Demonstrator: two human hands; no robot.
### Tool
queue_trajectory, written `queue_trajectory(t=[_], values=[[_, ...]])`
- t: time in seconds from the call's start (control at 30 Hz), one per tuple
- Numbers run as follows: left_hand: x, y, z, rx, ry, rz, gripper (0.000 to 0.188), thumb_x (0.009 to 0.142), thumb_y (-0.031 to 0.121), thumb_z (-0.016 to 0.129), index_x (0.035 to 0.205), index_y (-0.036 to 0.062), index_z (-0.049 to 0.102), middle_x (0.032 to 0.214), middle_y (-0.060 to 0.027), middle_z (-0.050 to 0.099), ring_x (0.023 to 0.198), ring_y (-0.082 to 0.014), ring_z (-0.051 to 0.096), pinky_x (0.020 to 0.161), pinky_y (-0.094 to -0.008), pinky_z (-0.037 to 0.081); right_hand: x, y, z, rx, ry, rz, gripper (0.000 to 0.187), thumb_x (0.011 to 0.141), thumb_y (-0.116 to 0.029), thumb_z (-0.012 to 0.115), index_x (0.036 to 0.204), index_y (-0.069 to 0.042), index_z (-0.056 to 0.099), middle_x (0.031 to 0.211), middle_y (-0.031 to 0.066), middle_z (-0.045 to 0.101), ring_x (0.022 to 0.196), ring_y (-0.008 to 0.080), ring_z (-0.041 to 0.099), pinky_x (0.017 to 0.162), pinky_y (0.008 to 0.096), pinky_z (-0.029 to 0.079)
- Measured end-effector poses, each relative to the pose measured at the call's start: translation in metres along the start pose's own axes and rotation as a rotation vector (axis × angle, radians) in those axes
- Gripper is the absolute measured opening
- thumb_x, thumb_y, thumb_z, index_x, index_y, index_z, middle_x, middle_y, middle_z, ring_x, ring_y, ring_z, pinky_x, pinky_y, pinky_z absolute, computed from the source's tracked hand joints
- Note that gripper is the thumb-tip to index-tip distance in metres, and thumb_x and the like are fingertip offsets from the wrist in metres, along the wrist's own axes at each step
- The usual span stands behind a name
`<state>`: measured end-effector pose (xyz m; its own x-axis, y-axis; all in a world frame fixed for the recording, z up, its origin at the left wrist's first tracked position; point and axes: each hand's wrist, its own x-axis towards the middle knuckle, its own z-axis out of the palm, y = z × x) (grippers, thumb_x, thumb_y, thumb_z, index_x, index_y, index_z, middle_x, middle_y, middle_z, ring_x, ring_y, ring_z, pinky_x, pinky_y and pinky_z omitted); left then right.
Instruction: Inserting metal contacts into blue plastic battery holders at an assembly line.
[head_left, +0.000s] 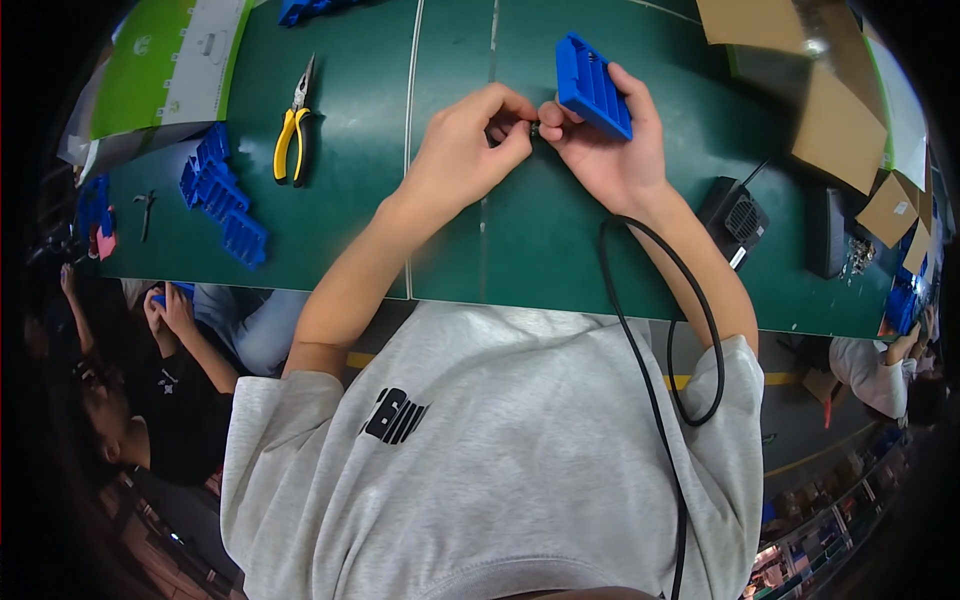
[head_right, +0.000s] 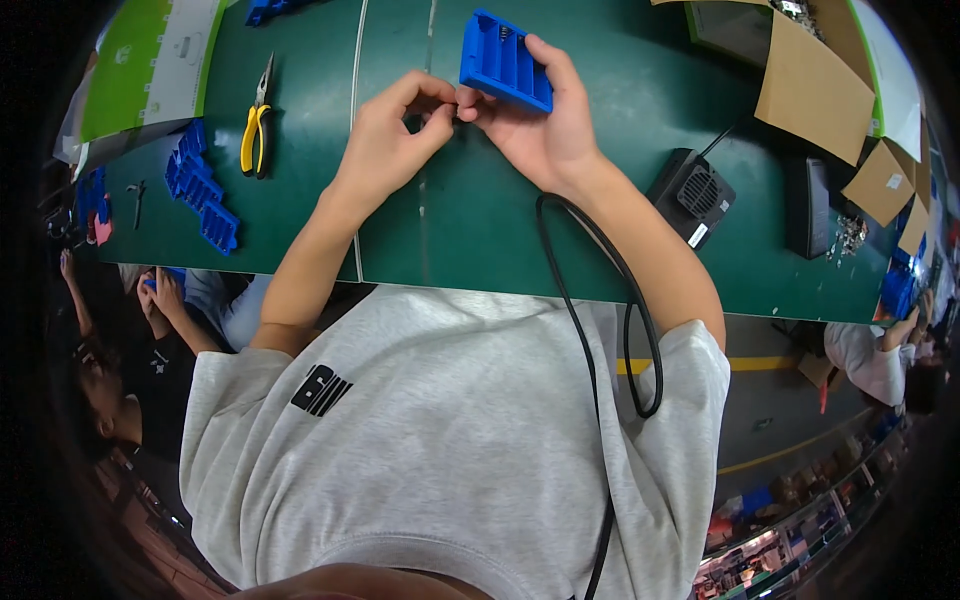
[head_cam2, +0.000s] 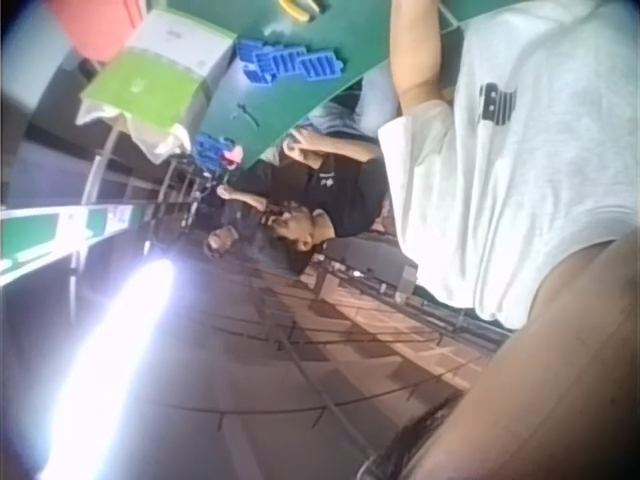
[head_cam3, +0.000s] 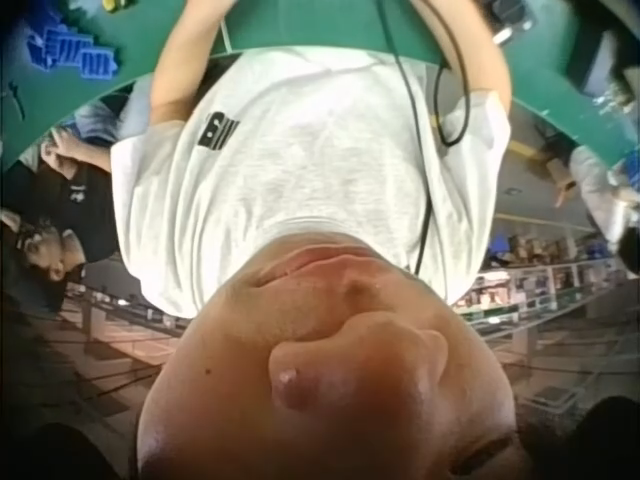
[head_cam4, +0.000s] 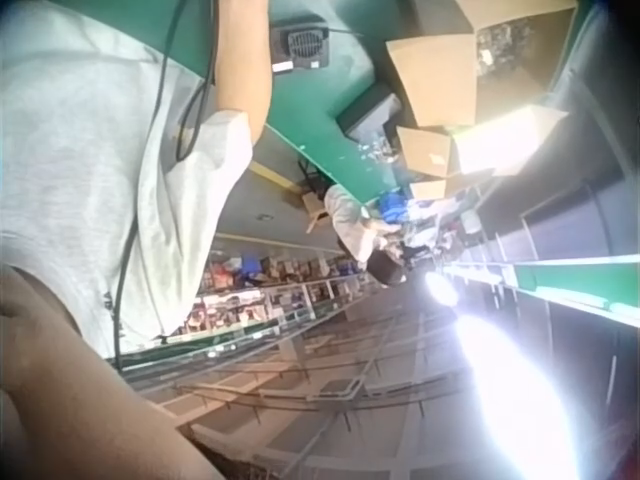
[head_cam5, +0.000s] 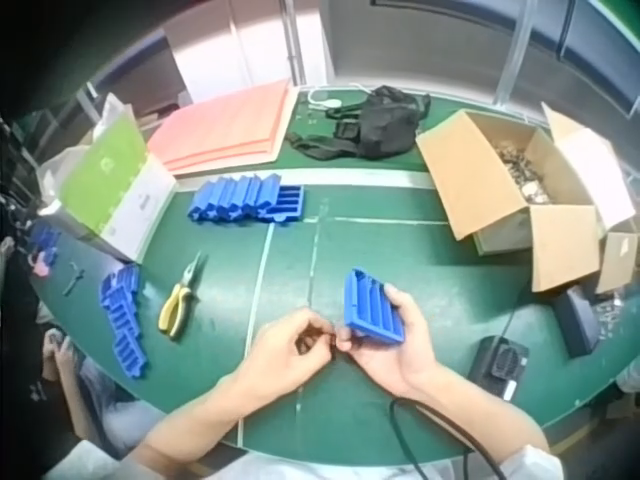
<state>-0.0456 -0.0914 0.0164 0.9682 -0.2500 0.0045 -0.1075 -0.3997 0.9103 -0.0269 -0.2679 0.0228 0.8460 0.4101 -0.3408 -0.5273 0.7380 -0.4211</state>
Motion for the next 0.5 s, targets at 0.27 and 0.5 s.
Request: queue_trajectory(t=[0.27, 0.5], values=[[0.004, -0.001, -0.002, -0.381, -0.077, -0.207, 0.021, 0.087, 0.013, 0.066, 0.102, -0.0008, 0.064, 0.094, -0.006, 0.066, 0.079, -0.0103, 0.061, 0.072, -0.025, 0.051, 0.004, 0.004, -0.015, 0.185, -0.096, 0.052, 0.032, 0.093, -0.033, 0.047, 0.093, -0.001, 0.051, 0.067, 0.0011, 0.035, 0.066, 0.014, 0.038, 0.061, 0.0278, 0.034], [0.006, -0.005, -0.004, -0.597, -0.153, -0.216, 0.022, 0.09, 0.015, 0.065, 0.105, -0.001, 0.064, 0.097, -0.0055, 0.064, 0.082, -0.0107, 0.059, 0.076, -0.0246, 0.049, 0.005, 0.004, -0.016, 0.315, -0.177, 0.09, 0.031, 0.094, -0.03, 0.048, 0.1, 0.0, 0.052, 0.066, 0.0002, 0.036, 0.064, 0.0119, 0.038, 0.059, 0.0264, 0.034]])
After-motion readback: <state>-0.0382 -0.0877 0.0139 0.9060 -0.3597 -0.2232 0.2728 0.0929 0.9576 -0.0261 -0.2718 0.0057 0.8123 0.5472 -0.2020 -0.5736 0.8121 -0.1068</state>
